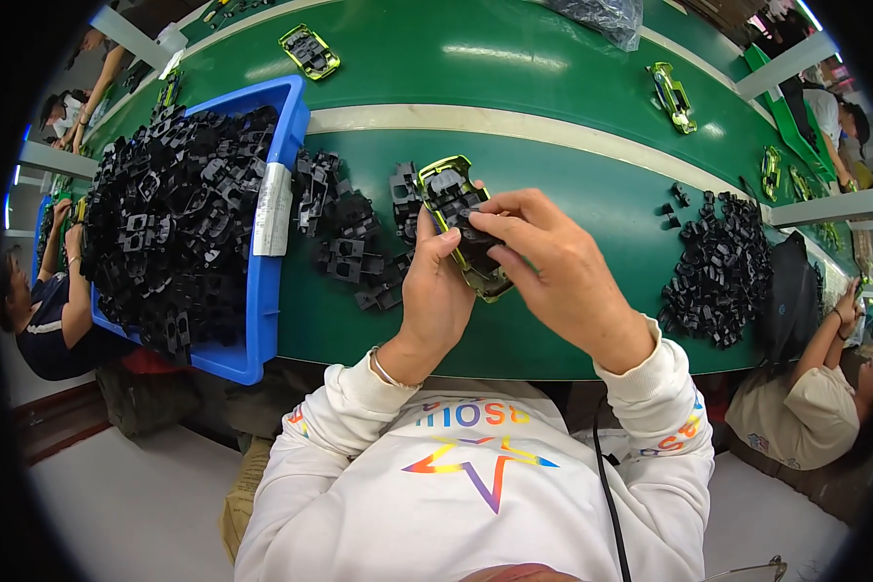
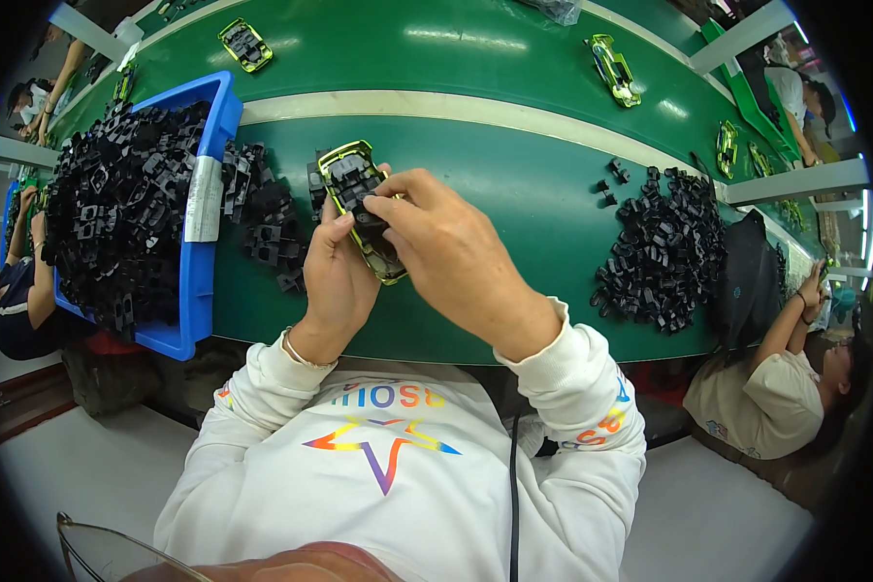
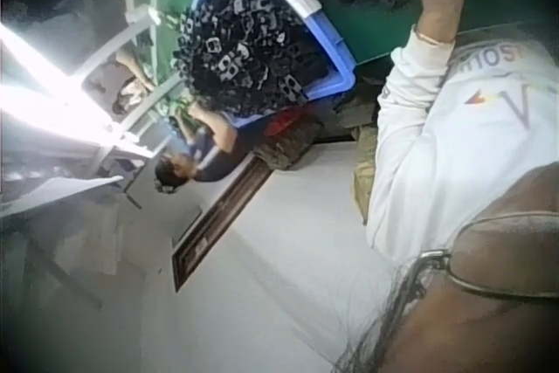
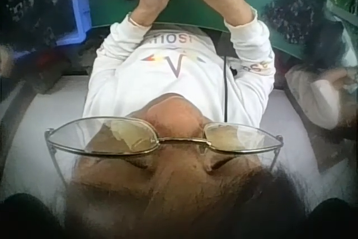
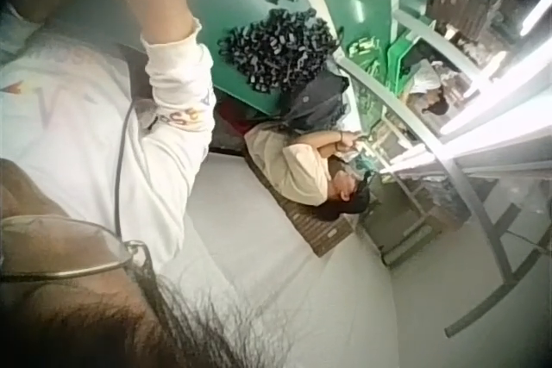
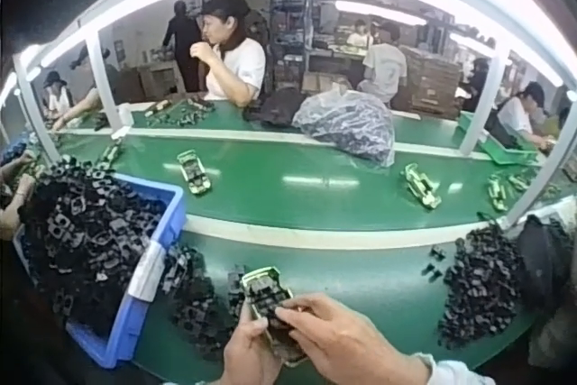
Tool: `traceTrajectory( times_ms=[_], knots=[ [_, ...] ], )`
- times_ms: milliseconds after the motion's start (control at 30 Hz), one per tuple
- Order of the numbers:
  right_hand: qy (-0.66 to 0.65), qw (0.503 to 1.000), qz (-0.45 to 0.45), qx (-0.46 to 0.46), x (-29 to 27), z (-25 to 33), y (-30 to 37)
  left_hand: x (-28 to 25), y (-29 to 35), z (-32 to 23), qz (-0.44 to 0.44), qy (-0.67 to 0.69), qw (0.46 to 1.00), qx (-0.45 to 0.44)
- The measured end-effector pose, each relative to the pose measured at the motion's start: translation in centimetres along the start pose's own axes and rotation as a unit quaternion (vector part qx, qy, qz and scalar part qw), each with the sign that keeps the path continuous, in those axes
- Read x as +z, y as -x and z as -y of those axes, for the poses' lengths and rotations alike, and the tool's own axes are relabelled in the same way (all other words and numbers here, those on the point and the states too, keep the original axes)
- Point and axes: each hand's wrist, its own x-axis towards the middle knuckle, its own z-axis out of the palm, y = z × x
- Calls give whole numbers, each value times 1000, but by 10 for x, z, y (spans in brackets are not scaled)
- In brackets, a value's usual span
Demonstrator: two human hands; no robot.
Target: The person assembles toy cars by inserting plastic interior components into car bodies by hand and placing the assembled cars onto the conveyor line.
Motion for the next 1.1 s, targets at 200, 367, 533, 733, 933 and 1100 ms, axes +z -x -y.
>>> traceTrajectory(
  times_ms=[200, 367, 533, 733, 933, 1100],
  knots=[
    [30, 996, -14, -88, -8, -11, -6, 1, 0, -5, 27, 29, 999, -24],
    [106, 989, -12, -99, -31, 4, -7, 7, 1, -10, 39, 10, 999, -20],
    [241, 957, 69, -149, -29, 10, -14, 7, 1, -2, 40, -45, 998, -6],
    [127, 987, 35, -89, -28, -1, -15, 2, 8, -7, 53, -3, 997, -54],
    [88, 985, -59, -139, -13, -18, 1, -2, 5, -6, 51, 4, 996, -74],
    [-90, 992, -87, 31, -8, -9, 8, 6, 4, -10, 54, -41, 996, -63]
  ],
)
